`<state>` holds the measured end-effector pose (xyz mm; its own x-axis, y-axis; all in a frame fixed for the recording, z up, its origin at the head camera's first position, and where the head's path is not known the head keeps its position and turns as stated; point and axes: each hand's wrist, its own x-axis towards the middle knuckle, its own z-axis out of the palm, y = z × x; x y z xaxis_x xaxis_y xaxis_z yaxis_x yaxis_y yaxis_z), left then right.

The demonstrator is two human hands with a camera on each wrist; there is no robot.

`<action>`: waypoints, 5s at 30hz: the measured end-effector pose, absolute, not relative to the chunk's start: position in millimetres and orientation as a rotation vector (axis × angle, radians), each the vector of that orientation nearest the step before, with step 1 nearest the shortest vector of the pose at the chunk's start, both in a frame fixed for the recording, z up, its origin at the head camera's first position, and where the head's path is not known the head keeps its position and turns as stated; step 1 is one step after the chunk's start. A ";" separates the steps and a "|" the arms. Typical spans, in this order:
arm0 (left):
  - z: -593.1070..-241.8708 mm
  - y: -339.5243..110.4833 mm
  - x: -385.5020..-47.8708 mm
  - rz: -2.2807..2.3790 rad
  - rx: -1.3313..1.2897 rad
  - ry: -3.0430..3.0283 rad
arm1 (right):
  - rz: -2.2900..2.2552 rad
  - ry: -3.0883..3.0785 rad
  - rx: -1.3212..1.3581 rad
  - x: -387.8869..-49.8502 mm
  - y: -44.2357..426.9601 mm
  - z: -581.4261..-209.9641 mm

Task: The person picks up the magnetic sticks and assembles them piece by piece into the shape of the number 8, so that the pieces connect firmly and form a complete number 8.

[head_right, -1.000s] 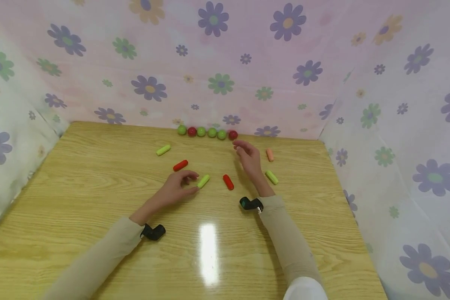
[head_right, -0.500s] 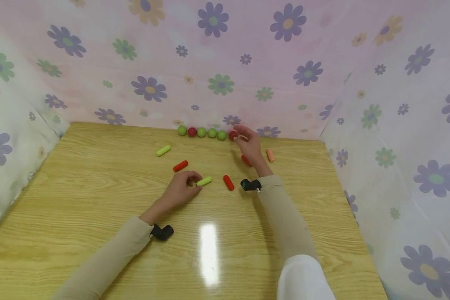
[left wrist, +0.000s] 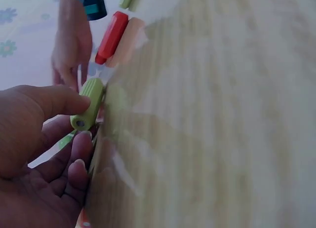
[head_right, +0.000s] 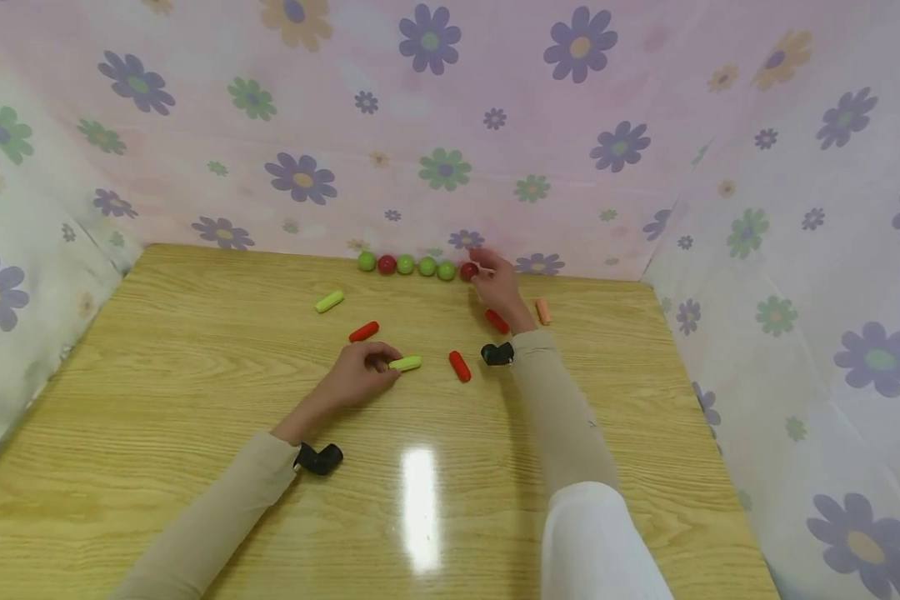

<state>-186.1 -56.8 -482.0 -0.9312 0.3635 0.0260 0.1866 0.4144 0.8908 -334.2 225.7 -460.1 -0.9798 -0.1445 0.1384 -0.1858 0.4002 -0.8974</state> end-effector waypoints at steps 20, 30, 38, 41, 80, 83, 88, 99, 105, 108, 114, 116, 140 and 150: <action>-472.2 -71.7 -188.0 1.684 0.449 2.342 | 1.462 -2.722 0.313 -332.5 221.9 -466.3; -468.4 -77.3 -193.8 1.784 0.437 2.343 | 1.466 -2.676 0.269 -326.0 224.5 -467.3; -464.6 -75.3 -196.0 1.909 0.388 2.283 | 1.601 -2.561 0.219 -309.4 229.0 -460.3; -465.0 -74.7 -198.5 1.932 0.341 2.276 | 1.623 -2.536 0.187 -307.1 231.3 -462.1; -474.0 -24.5 -239.6 2.096 0.398 2.213 | 2.139 -2.287 0.169 -271.7 200.7 -487.7; -477.0 -23.9 -241.2 2.107 0.394 2.215 | 2.164 -2.293 0.162 -271.2 198.4 -488.9; -484.8 -28.0 -244.0 2.128 0.388 2.238 | 2.222 -2.278 0.151 -269.7 194.8 -489.5; -494.8 -40.9 -249.9 2.063 0.356 2.347 | 2.218 -2.323 0.283 -273.1 189.2 -490.9; -498.2 -47.9 -251.9 2.053 0.391 2.398 | 2.239 -2.371 0.265 -273.1 186.5 -489.9; -499.2 -49.0 -252.7 2.054 0.404 2.416 | 2.239 -2.403 0.273 -272.4 187.3 -490.6; -500.2 -49.5 -256.0 2.142 0.338 2.380 | 2.179 -2.468 0.324 -271.0 188.9 -491.6; -500.2 -49.7 -256.8 2.176 0.316 2.366 | 2.170 -2.478 0.332 -271.1 189.2 -491.9; -478.7 -51.4 -243.9 2.265 0.352 2.283 | 2.104 -2.524 0.384 -272.5 182.6 -492.5; -499.7 -50.6 -255.6 2.228 0.341 2.298 | 2.078 -2.544 0.374 -271.5 181.7 -490.9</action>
